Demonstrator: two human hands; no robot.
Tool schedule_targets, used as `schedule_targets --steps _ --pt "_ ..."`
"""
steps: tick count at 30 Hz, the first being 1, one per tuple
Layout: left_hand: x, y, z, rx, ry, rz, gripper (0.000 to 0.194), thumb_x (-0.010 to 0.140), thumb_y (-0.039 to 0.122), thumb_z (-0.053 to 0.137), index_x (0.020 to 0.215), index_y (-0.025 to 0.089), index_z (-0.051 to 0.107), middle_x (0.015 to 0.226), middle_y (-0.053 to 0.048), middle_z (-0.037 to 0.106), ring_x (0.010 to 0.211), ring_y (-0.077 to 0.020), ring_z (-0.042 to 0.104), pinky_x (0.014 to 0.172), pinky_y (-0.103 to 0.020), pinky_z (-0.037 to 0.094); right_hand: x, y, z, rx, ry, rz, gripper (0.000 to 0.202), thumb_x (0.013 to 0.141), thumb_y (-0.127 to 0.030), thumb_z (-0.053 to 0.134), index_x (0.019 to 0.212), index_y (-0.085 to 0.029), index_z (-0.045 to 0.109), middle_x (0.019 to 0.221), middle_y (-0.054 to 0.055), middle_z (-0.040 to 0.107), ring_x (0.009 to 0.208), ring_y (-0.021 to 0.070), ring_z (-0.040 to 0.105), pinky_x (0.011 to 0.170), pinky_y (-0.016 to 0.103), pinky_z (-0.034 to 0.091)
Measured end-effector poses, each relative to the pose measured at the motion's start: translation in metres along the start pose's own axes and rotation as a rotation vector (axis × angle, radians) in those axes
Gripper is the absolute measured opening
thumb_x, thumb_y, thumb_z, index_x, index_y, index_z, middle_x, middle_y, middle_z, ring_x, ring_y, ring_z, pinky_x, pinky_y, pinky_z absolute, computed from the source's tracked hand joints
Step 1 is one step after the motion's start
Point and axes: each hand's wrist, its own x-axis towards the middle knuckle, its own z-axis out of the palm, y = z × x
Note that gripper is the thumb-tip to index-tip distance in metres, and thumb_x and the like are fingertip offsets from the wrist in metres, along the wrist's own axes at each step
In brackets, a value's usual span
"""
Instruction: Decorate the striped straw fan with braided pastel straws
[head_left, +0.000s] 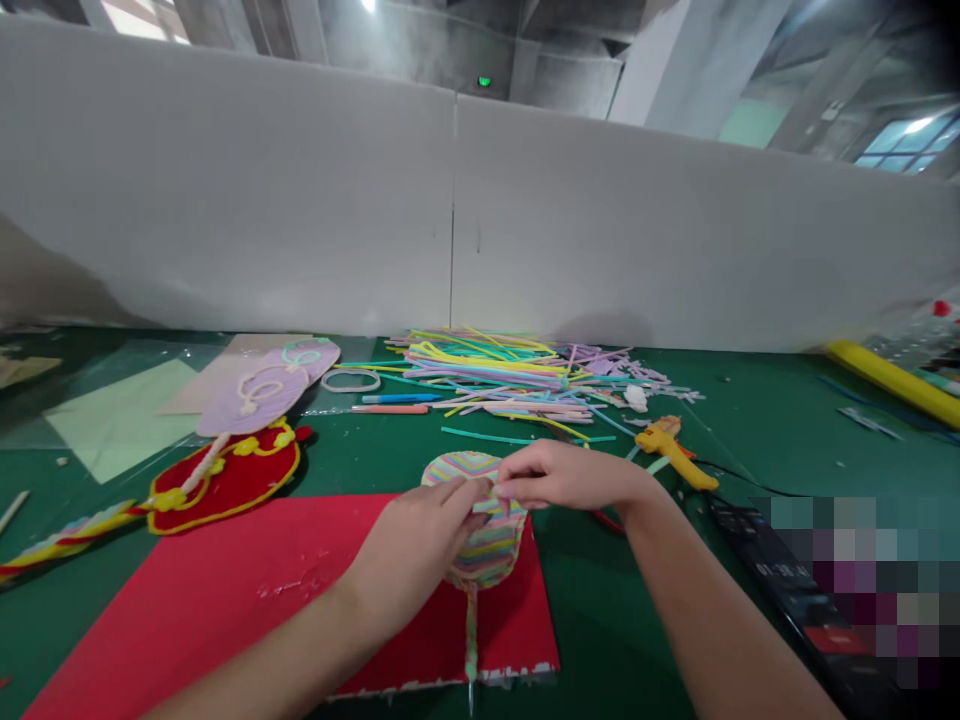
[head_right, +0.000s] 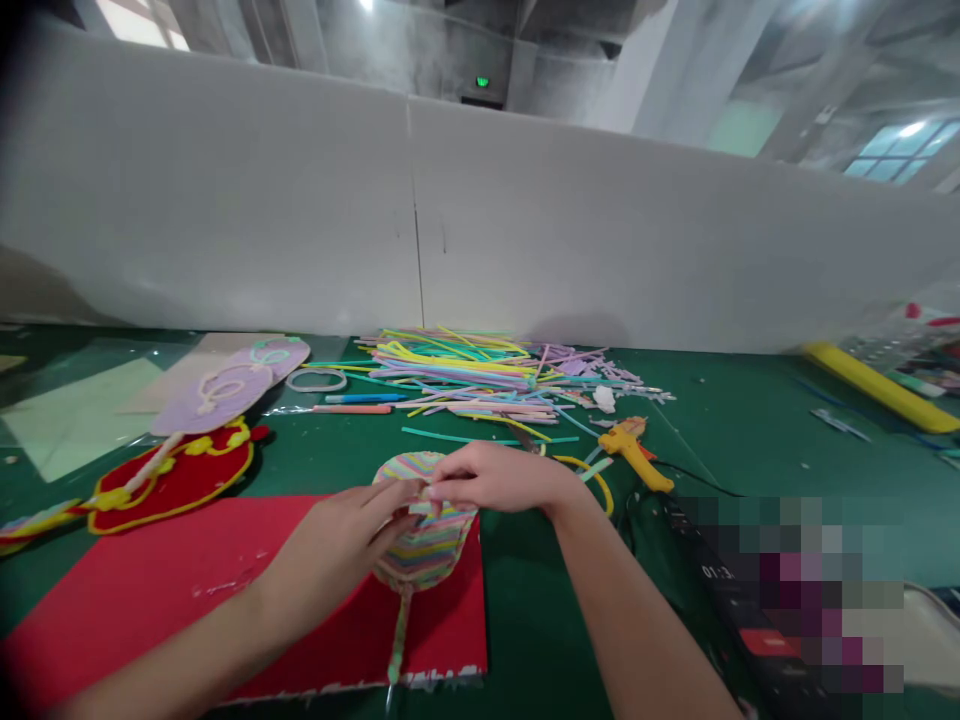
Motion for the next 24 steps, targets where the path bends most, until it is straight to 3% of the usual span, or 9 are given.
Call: schedule_targets --steps 2,5,10,13,16,19,22,24 --pt "0.000 -0.006 -0.001 0.287 0.075 0.145 0.019 0.084 0.017 0.042 0.101 0.019 0.051 0.090 -0.006 0.063 0.076 -0.0177 0.059 0.065 -0.028 0.043 0.008 0.006 0.002 0.060 -0.001 -0.007 0.034 0.085 -0.042 0.042 0.083 -0.014 0.060 0.059 -0.004 0.040 0.053 0.0067 0.033 0.049 0.019 0.027" --pt "0.000 -0.012 -0.001 0.441 0.092 0.285 0.015 0.082 0.015 0.046 0.095 0.017 0.052 0.082 -0.005 0.063 0.074 -0.0183 0.059 0.064 -0.029 0.043 0.013 0.012 0.004 0.122 -0.047 -0.025 0.034 0.084 -0.044 0.043 0.086 -0.014 0.060 0.061 -0.003 0.043 0.056 0.0077 0.036 0.052 0.020 0.030" --pt "0.004 -0.018 0.000 0.481 0.056 0.333 0.016 0.080 0.012 0.047 0.094 0.018 0.051 0.077 -0.003 0.062 0.072 -0.0189 0.059 0.062 -0.029 0.041 0.014 0.015 0.003 0.091 -0.079 -0.022 0.032 0.083 -0.043 0.046 0.089 -0.015 0.061 0.068 -0.001 0.053 0.063 0.0098 0.045 0.059 0.021 0.035" --pt "0.005 -0.018 0.000 0.392 -0.008 0.262 0.017 0.080 0.011 0.044 0.092 0.018 0.053 0.075 -0.004 0.061 0.071 -0.0182 0.058 0.063 -0.028 0.040 0.015 0.017 0.005 -0.005 -0.019 -0.026 0.028 0.083 -0.037 0.047 0.086 -0.014 0.063 0.067 0.000 0.055 0.061 0.0097 0.047 0.057 0.020 0.035" --pt "0.007 -0.015 -0.003 0.046 -0.102 0.034 0.017 0.082 0.016 0.039 0.078 0.018 0.055 0.067 -0.002 0.060 0.064 -0.0145 0.056 0.059 -0.024 0.038 0.014 0.016 0.006 -0.090 0.033 -0.066 0.025 0.082 -0.033 0.050 0.086 -0.014 0.066 0.070 0.001 0.060 0.062 0.0100 0.050 0.059 0.020 0.036" --pt "0.010 -0.012 -0.006 -0.615 -0.288 -0.154 0.025 0.084 0.027 0.037 0.067 0.016 0.051 0.057 0.000 0.056 0.054 -0.0117 0.054 0.053 -0.021 0.038 0.008 0.009 0.006 -0.125 0.058 -0.135 0.023 0.081 -0.029 0.052 0.089 -0.015 0.068 0.079 0.003 0.066 0.068 0.0107 0.054 0.064 0.020 0.038" --pt "0.011 -0.013 -0.006 -1.226 -0.470 -0.301 0.022 0.077 0.035 0.049 0.069 0.015 0.051 0.049 0.002 0.053 0.041 -0.0098 0.049 0.045 -0.021 0.037 0.000 -0.002 0.005 -0.136 0.087 -0.186 0.022 0.081 -0.025 0.052 0.092 -0.015 0.068 0.084 0.004 0.068 0.072 0.0110 0.056 0.067 0.019 0.039" --pt "0.011 -0.014 -0.005 -1.401 -0.522 -0.363 0.022 0.071 0.035 0.056 0.070 0.014 0.051 0.049 0.002 0.053 0.038 -0.0092 0.048 0.043 -0.021 0.038 -0.004 -0.008 0.005 -0.143 0.091 -0.197 0.022 0.081 -0.023 0.052 0.094 -0.015 0.068 0.084 0.004 0.068 0.073 0.0111 0.057 0.067 0.019 0.039"
